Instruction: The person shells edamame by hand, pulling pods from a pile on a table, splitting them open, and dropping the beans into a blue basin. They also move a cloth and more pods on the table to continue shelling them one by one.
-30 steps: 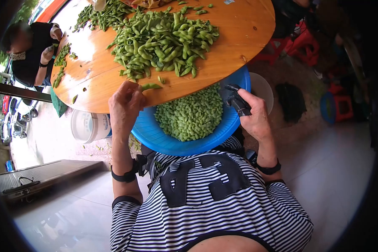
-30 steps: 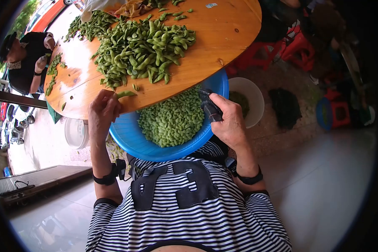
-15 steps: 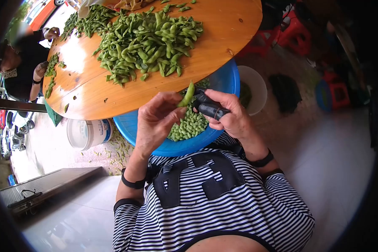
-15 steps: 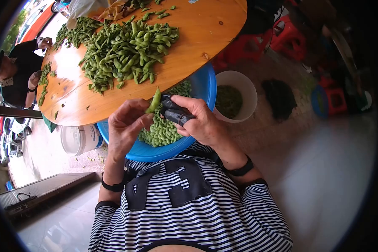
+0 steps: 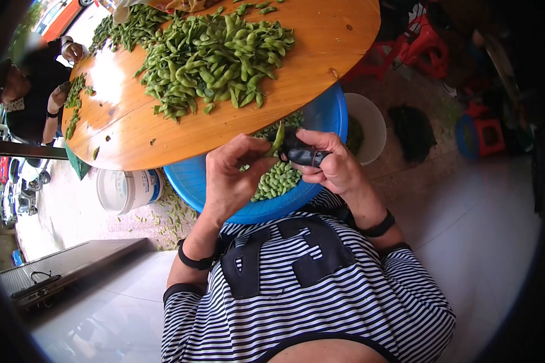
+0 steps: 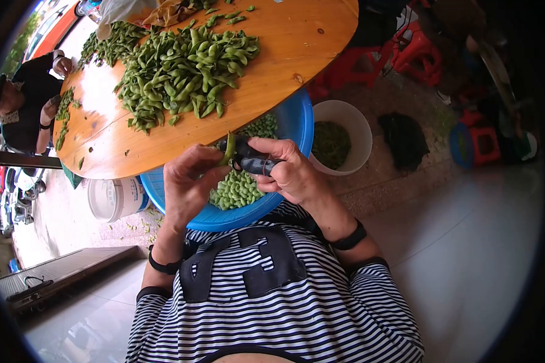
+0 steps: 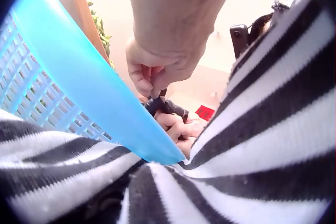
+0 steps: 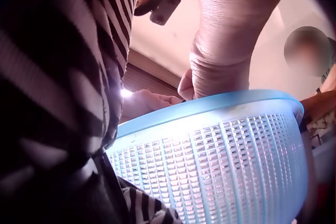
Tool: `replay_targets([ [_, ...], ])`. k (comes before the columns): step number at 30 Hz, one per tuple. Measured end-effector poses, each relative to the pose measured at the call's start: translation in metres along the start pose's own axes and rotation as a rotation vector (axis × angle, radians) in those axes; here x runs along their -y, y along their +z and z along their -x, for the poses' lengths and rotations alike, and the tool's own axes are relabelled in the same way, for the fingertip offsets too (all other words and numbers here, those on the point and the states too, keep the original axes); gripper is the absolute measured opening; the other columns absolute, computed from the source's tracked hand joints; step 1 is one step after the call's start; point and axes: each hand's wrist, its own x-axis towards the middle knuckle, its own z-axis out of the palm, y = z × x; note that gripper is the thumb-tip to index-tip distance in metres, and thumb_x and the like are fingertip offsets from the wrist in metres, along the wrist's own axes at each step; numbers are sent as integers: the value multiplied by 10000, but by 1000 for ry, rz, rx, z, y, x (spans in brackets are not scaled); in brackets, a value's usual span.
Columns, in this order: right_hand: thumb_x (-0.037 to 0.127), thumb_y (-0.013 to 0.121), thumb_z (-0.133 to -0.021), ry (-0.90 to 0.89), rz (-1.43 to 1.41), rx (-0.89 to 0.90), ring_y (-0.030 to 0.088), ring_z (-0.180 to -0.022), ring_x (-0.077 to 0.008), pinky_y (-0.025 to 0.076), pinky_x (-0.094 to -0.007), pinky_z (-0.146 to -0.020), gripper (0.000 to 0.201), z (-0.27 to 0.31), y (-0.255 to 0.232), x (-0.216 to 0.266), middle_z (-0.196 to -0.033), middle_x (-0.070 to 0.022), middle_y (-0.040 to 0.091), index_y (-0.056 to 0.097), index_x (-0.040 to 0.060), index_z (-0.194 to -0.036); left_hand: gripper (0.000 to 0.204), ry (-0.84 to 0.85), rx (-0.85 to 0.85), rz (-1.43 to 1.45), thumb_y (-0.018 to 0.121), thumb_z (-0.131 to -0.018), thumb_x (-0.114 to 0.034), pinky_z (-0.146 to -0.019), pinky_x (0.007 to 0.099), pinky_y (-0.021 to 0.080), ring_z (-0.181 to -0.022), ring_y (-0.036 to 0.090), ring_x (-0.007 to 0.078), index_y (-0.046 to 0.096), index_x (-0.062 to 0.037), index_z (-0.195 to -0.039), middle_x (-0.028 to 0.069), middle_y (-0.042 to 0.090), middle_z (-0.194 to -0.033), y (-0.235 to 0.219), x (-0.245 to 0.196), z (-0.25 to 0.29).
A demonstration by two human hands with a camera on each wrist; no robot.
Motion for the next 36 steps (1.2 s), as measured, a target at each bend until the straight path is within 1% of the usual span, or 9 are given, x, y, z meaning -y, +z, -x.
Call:
replay_targets([
  [2,159,550,-858,-1,-91,35,347,-558,-36,283,-157,-459,311,1,-3,-5,-744,-2,494,592,-38,-1096,147,-490,137,784,716,-756,58,-506,244,477,-579,607,134,617,4,-851,85,648,-764,-4,10,2],
  [5,197,595,-848,4,-243,64,341,-565,-33,271,-148,-459,346,3,-5,-11,-743,6,496,590,-38,-1102,119,-576,293,1292,712,-777,31,-475,234,448,-562,591,131,625,-8,-848,77,642,-752,3,27,5],
  [10,108,597,-818,75,45,-4,370,-579,-48,304,-185,-492,295,3,-14,-6,-761,16,500,622,16,-1097,137,-600,211,1139,720,-797,-22,-518,229,462,-590,588,134,619,-8,-889,79,633,-743,10,17,1],
  [15,-55,519,-766,-104,765,-194,498,-699,-123,393,-252,-623,275,0,23,-3,-780,-33,505,608,-34,-1026,241,-326,63,181,747,-804,-86,-558,230,434,-622,514,52,597,-1,-973,13,596,-716,12,6,0],
  [19,-102,522,-711,-270,979,-216,529,-724,-185,417,-276,-640,349,1,12,-14,-812,-96,527,591,-60,-1050,223,-81,47,-129,694,-823,-80,-574,335,482,-618,636,261,587,4,-1000,158,656,-748,12,-5,-1],
  [21,-112,526,-692,-338,1023,-227,536,-721,-204,418,-280,-637,367,1,13,-16,-815,-111,531,589,-65,-1051,186,-76,67,-110,644,-834,-36,-594,364,487,-657,639,331,587,5,-1006,185,659,-778,9,-2,1],
  [27,-121,515,-679,-320,1014,-236,535,-710,-251,415,-304,-617,363,-1,11,-16,-813,-136,526,588,-76,-1031,254,-191,283,128,532,-897,-21,-633,314,487,-648,638,222,561,34,-1144,140,672,-781,-5,8,0],
  [32,-135,559,-651,-450,1235,-327,549,-721,-316,435,-351,-611,368,-4,24,-18,-809,-150,494,599,-63,-1009,302,-554,89,918,423,-973,-112,-653,234,451,-685,528,101,542,37,-1207,42,596,-823,17,7,6],
  [36,-133,594,-619,-523,1376,-351,555,-748,-374,455,-404,-613,411,-6,35,-23,-890,-167,465,581,-29,-1017,317,-502,-55,1088,438,-941,-103,-658,252,454,-740,536,122,545,18,-1213,76,614,-1024,28,8,8],
])
